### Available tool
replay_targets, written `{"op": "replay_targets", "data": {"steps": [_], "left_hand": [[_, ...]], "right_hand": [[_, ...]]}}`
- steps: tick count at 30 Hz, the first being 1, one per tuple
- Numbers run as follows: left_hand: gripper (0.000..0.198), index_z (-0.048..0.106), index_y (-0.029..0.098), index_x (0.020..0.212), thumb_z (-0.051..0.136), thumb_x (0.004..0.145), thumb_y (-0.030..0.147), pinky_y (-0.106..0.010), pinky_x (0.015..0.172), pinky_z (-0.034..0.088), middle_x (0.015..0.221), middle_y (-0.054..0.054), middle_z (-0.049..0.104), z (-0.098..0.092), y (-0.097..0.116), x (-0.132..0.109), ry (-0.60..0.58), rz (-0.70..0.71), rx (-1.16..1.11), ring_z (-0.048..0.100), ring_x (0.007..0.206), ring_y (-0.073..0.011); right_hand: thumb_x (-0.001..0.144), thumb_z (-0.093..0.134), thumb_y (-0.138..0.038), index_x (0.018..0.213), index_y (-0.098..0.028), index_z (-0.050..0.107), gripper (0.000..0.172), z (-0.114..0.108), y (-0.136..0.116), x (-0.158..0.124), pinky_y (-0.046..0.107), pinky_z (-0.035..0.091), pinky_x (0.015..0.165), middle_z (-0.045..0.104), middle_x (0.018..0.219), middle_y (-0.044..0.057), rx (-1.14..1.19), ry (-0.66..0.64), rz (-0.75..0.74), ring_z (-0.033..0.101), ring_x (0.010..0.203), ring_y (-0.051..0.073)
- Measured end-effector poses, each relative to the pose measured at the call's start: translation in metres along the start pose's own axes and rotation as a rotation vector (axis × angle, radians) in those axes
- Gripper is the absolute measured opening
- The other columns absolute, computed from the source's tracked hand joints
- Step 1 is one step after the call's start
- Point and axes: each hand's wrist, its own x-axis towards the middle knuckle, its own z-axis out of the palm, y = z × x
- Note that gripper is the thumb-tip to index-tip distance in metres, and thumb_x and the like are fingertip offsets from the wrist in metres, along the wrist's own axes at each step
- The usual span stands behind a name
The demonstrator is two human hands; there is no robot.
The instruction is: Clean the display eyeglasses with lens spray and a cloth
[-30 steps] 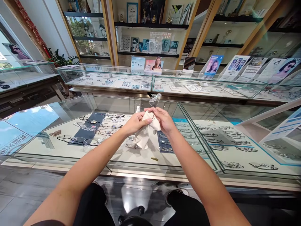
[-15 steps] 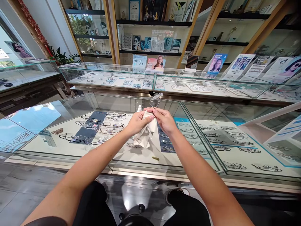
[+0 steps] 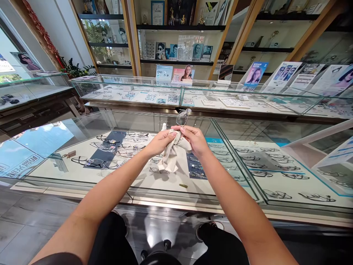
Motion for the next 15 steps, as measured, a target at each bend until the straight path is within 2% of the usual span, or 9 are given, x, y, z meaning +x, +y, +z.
{"op": "replay_targets", "data": {"steps": [2, 5, 8, 12, 15], "left_hand": [[0.066, 0.072, 0.015, 0.095, 0.083, 0.079, 0.078, -0.027, 0.073, 0.050, 0.086, -0.004, 0.071, 0.0004, 0.0022, -0.0010, -0.030, -0.007, -0.019, 0.063, 0.075, -0.0158], [0.066, 0.072, 0.015, 0.103, 0.090, 0.075, 0.072, -0.026, 0.070, 0.049, 0.086, -0.003, 0.070, 0.0020, 0.0042, -0.0025, -0.038, -0.016, -0.012, 0.062, 0.073, -0.0150], [0.066, 0.072, 0.014, 0.103, 0.092, 0.072, 0.070, -0.025, 0.067, 0.047, 0.084, -0.002, 0.069, 0.0042, 0.0025, -0.0029, 0.023, 0.002, 0.022, 0.060, 0.071, -0.0142], [0.063, 0.074, 0.015, 0.095, 0.083, 0.080, 0.075, -0.025, 0.074, 0.048, 0.101, -0.006, 0.071, 0.0073, -0.0015, -0.0028, 0.164, 0.110, 0.108, 0.061, 0.082, -0.0149], [0.067, 0.073, 0.015, 0.089, 0.073, 0.085, 0.082, -0.027, 0.077, 0.048, 0.101, -0.007, 0.072, 0.0088, -0.0029, -0.0021, 0.223, 0.132, 0.160, 0.061, 0.086, -0.0173]], "right_hand": [[0.076, 0.093, -0.058, 0.086, -0.026, 0.084, 0.035, 0.0006, -0.0006, 0.0010, 0.040, 0.061, 0.092, 0.086, 0.117, 0.006, 0.052, 0.032, 0.026, 0.077, 0.101, 0.026], [0.071, 0.097, -0.056, 0.080, -0.026, 0.078, 0.037, 0.0031, -0.0012, 0.0017, 0.037, 0.061, 0.086, 0.087, 0.112, 0.005, 0.110, 0.050, 0.033, 0.076, 0.093, 0.023], [0.072, 0.098, -0.056, 0.080, -0.026, 0.075, 0.038, 0.0068, 0.0001, 0.0012, 0.037, 0.060, 0.090, 0.087, 0.109, 0.004, 0.134, 0.041, 0.028, 0.076, 0.095, 0.023], [0.074, 0.097, -0.058, 0.079, -0.027, 0.075, 0.038, 0.0098, 0.0047, 0.0001, 0.039, 0.059, 0.100, 0.085, 0.108, 0.004, 0.098, 0.019, 0.000, 0.076, 0.107, 0.025], [0.075, 0.096, -0.058, 0.079, -0.027, 0.075, 0.038, 0.0089, 0.0068, -0.0003, 0.039, 0.059, 0.099, 0.084, 0.104, 0.002, 0.074, 0.015, -0.002, 0.075, 0.100, 0.023]]}}
